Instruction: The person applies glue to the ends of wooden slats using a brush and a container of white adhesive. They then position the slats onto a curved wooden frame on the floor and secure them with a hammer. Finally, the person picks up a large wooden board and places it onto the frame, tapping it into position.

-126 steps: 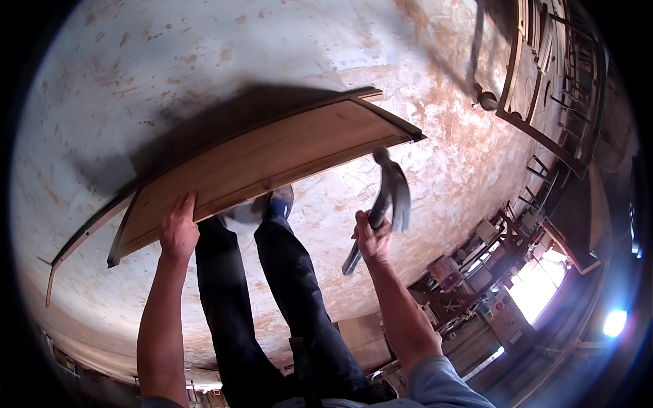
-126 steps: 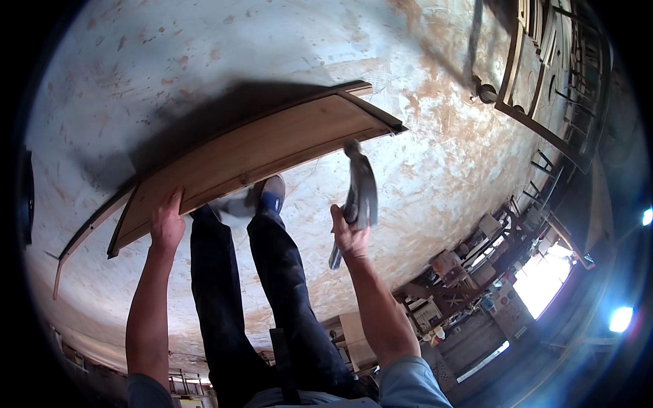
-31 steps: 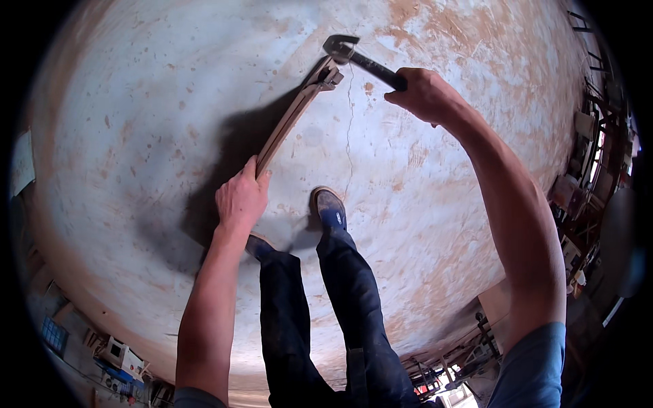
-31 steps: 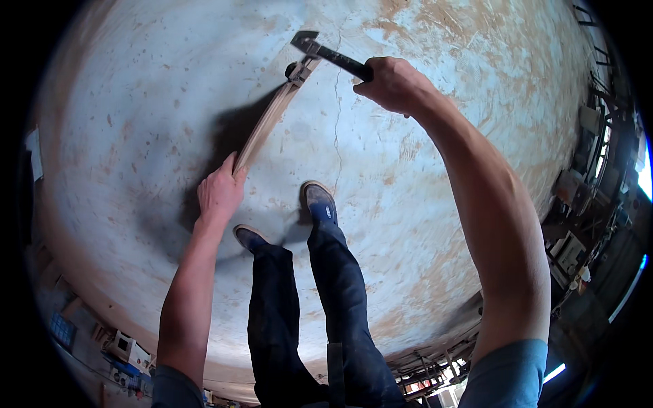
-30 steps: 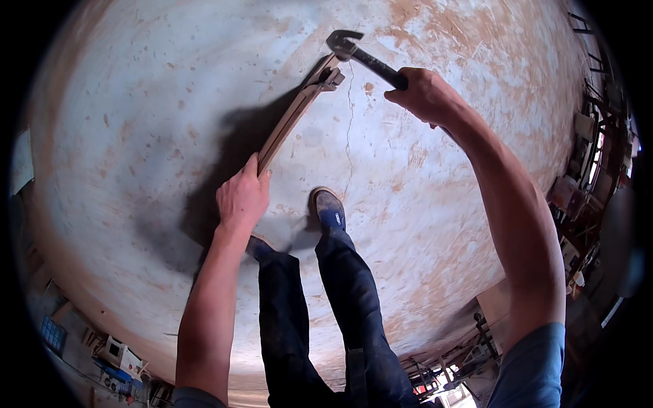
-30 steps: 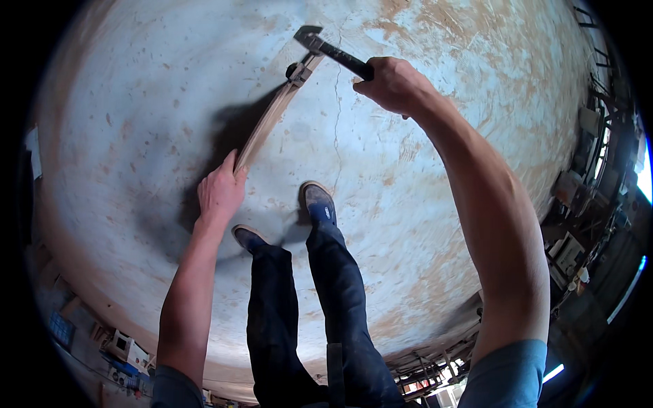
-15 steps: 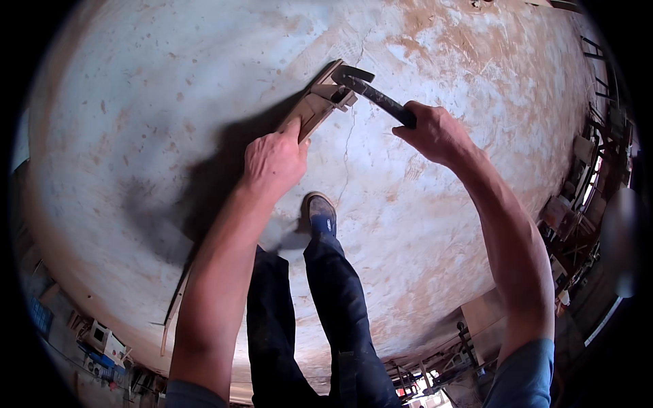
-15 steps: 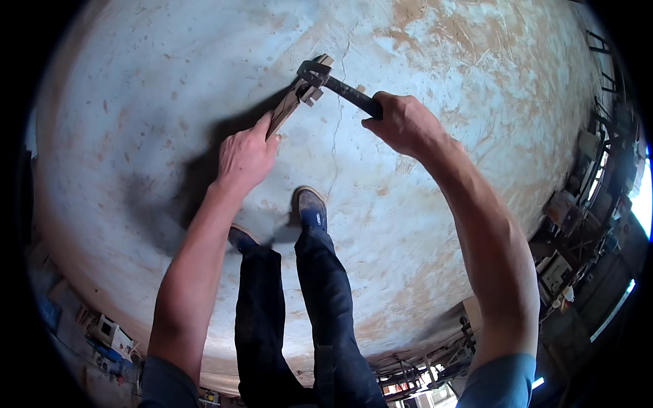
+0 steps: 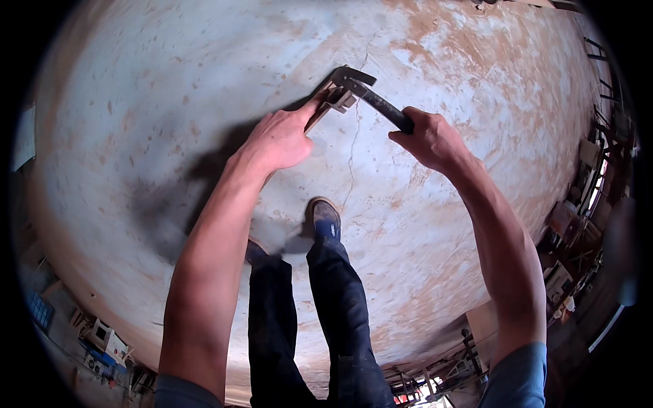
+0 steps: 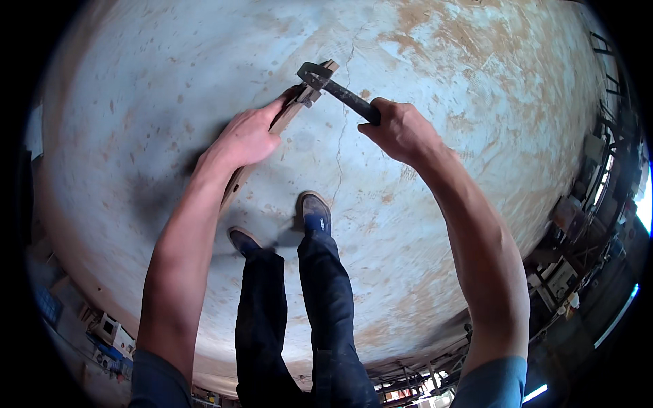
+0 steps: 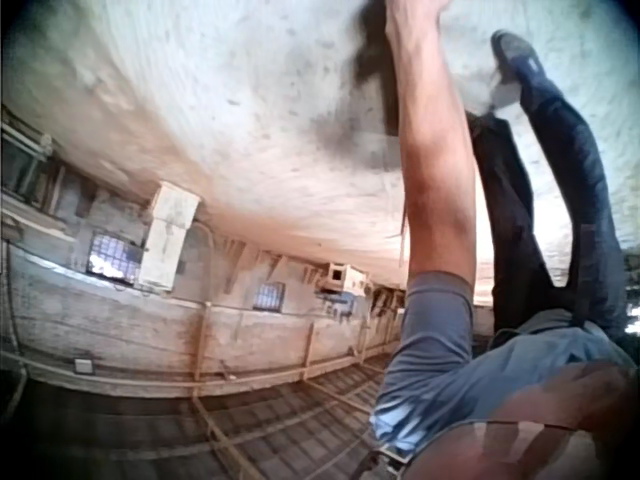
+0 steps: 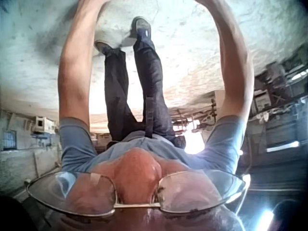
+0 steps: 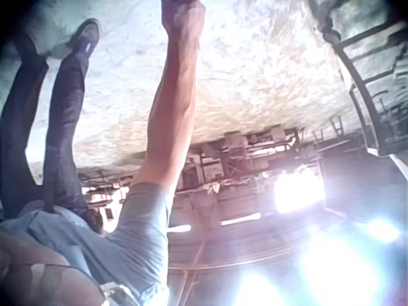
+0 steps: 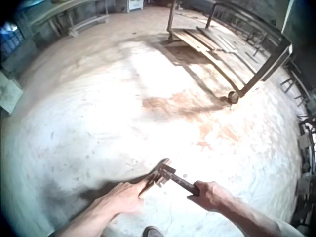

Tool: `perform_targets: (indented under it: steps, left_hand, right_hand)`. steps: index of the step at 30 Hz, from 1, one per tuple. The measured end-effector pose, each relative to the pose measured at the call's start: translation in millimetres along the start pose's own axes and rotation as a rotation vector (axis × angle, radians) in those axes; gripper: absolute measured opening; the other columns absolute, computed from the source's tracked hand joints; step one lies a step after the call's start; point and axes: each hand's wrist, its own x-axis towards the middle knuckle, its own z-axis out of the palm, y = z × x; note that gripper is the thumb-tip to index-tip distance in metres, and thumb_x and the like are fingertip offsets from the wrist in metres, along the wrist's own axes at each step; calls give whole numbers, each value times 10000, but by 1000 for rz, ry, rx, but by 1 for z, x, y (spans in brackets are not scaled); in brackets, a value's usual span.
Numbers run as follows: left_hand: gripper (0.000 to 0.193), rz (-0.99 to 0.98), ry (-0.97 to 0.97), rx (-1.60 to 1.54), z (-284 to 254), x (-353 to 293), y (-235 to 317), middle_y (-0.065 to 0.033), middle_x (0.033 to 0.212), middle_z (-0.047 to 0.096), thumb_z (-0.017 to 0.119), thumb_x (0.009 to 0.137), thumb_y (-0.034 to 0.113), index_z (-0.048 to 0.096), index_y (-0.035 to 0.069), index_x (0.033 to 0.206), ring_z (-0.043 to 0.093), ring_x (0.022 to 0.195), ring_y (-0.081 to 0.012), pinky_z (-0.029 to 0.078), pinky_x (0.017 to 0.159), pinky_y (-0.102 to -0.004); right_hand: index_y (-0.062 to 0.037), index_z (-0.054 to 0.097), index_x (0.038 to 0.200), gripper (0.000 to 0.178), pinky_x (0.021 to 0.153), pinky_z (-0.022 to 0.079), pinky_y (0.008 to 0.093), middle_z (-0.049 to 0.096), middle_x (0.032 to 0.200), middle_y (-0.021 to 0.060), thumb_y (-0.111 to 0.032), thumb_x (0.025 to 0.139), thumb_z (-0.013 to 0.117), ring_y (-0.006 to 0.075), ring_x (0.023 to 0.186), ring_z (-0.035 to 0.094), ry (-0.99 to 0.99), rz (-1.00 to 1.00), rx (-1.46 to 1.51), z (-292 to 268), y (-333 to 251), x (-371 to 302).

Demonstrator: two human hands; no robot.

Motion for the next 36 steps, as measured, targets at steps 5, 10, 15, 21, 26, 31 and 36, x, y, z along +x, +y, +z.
perform_targets:
  steps: [5,10,15,21,26,31,36]
  left_hand:
    - [751,-29,21,25,14,1,5,-233,1100,617,456,747,51,301,242,1456,578,1030,-401,456,918,-449]
    - [718,-52,26,19,19,3,8,-235,1103,616,451,762,58,320,229,1447,571,1031,-416,450,922,-460]
    - [702,-44,60,75,23,0,13,-244,1097,615,450,761,61,340,221,1435,567,1032,-426,447,922,-466]
    - [695,-64,59,48,31,4,8,-247,1083,616,452,759,69,345,222,1429,565,1030,-427,440,924,-476]
    - [685,-58,69,46,32,5,7,-251,1072,617,447,765,76,355,239,1424,565,1028,-425,441,918,-475]
    - [655,-77,55,63,33,0,9,-253,1076,615,447,773,87,376,207,1414,561,1032,-428,442,916,-471]
    - [631,-70,66,73,32,1,8,-251,1087,613,453,781,91,394,195,1401,560,1044,-424,441,915,-468]
  right_hand:
    - [-32,574,906,279,609,439,379,561,672,134,-278,826,678,240,622,536,26,-15,18,8,8,-6]
    - [-39,599,961,284,656,477,403,619,757,168,-281,831,670,297,702,602,49,12,16,11,14,-10]
    - [-29,590,935,271,627,474,382,598,688,135,-260,828,680,249,634,582,117,190,188,3,17,-11]
    - [-29,597,930,290,640,474,390,614,713,150,-281,819,688,270,653,593,1,-7,-17,15,38,-20]
    - [-22,599,884,294,634,469,388,602,701,149,-292,815,692,263,650,592,62,110,79,13,43,-18]
    - [-32,604,983,299,675,488,412,640,789,183,-272,820,675,302,740,635,5,4,-2,22,33,-18]
    - [-38,629,979,306,699,511,420,653,800,187,-300,825,660,334,741,639,4,96,34,12,32,-11]
